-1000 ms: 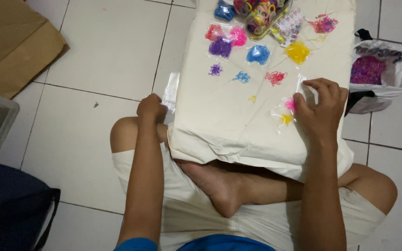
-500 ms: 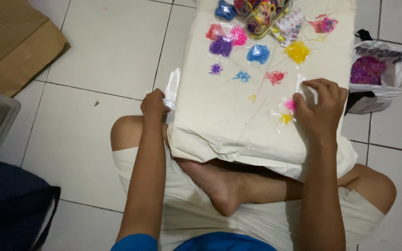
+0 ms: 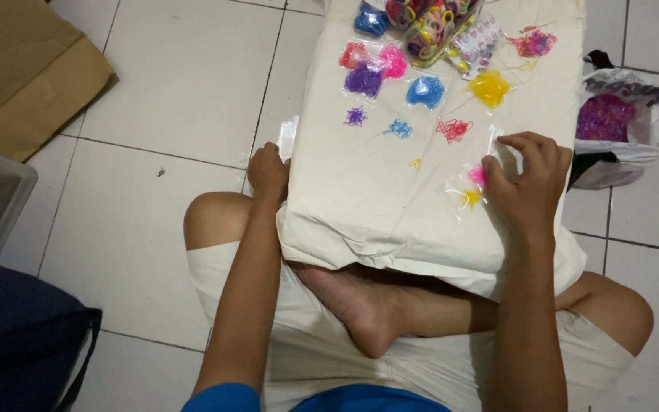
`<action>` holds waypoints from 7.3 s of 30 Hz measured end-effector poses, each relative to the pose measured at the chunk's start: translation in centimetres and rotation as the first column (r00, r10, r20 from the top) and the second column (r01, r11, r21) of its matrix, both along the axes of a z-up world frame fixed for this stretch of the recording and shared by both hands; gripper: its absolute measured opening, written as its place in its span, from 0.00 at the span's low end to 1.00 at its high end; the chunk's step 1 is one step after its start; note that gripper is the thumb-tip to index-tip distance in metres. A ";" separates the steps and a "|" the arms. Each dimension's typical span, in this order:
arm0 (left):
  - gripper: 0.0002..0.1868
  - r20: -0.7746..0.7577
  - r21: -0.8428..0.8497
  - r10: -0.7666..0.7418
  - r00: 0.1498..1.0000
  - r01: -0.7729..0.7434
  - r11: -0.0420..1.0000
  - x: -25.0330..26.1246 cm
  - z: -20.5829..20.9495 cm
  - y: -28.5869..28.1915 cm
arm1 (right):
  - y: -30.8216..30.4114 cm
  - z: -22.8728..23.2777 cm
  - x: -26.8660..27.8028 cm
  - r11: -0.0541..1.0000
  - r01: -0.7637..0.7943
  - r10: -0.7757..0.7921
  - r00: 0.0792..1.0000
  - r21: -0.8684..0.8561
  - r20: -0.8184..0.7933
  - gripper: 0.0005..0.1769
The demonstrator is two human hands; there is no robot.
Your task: Picking up small colorful rubber bands and placing them into small plastic bags
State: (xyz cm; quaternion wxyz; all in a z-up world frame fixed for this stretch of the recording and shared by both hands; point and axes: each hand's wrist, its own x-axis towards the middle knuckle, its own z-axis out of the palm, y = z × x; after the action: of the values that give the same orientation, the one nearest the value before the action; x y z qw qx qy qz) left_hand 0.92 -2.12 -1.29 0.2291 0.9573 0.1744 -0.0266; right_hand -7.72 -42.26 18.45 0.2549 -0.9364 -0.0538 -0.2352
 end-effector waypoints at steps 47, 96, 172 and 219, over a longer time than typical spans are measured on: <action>0.20 0.038 -0.260 0.223 0.974 -0.206 0.943 4.0 -7.6 12.1 | -0.3 0.3 -0.2 0.988 0.004 -0.003 1.000 0.155 -0.008 0.17; 0.24 0.502 -0.850 -0.064 0.863 0.506 0.150 -9.4 19.4 -18.6 | 1.7 3.3 -4.6 0.594 -0.139 0.282 0.958 0.792 -0.043 0.15; 0.23 0.463 -0.857 -0.034 0.886 0.457 0.238 -8.9 18.4 -19.0 | 2.8 -0.4 -4.7 0.699 0.005 0.109 0.988 0.715 -0.114 0.12; 0.30 0.466 -0.884 -0.500 0.730 0.362 -0.295 -7.4 18.6 -16.8 | 1.6 0.9 -4.9 0.564 -0.154 0.575 0.779 0.811 -0.252 0.19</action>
State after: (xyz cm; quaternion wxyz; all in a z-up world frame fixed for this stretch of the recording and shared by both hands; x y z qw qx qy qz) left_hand -6.49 -18.88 17.35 0.8044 0.4645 -0.2533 -0.2703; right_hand -12.67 -40.67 19.39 0.6683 -0.7356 -0.0846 0.0708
